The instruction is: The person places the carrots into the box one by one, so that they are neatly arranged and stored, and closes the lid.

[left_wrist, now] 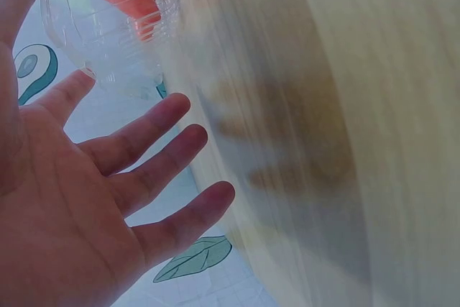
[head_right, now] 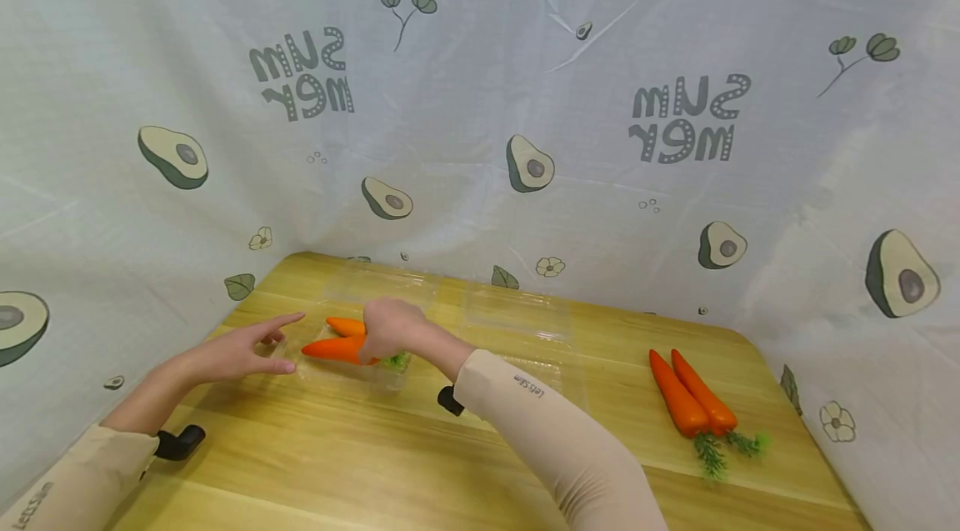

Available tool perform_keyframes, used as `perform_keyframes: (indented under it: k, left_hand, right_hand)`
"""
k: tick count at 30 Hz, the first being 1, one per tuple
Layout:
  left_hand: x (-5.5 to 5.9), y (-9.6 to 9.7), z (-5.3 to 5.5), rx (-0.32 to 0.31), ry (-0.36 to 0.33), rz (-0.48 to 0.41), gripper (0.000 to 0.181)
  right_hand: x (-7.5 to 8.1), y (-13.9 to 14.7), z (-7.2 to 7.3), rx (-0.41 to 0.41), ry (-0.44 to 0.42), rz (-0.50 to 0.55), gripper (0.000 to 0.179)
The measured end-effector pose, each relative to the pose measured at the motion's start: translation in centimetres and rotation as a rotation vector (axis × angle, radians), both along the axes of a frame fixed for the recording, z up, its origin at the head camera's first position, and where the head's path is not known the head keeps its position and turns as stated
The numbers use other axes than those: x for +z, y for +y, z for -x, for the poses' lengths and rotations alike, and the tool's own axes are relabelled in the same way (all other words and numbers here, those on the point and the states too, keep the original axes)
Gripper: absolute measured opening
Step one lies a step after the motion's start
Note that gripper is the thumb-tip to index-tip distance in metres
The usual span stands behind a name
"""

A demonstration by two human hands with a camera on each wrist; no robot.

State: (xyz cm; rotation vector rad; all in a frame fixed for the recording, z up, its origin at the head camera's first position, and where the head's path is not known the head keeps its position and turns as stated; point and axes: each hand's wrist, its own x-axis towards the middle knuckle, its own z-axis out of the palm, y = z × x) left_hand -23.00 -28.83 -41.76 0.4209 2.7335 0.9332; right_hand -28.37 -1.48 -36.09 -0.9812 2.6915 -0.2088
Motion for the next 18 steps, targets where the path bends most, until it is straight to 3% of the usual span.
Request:
perform_keyframes:
  k: [4, 12, 16, 18]
  left_hand:
    - [-0.1, 0.0, 0.0, 0.003, 0.001, 0.004, 0.092]
    - [-0.3, 0.0, 0.1, 0.006, -0.001, 0.013, 0.091]
    - [-0.3, 0.0, 0.1, 0.007, -0.001, 0.017, 0.091]
    - [-0.2, 0.0, 0.1, 0.008, -0.001, 0.019, 0.092]
  right_hand:
    - [-0.5, -0.1, 0.1, -0.023, 0.0, -0.023, 0.041]
    - [-1.7, -0.3, 0.2, -0.029, 0.016, -0.131, 0.015]
    - [-2.1, -0.2, -0.2, -0.029, 0.022, -0.178, 0.085]
    - [-2.2, -0.2, -0.4, -0.025, 0.03, -0.195, 0.103]
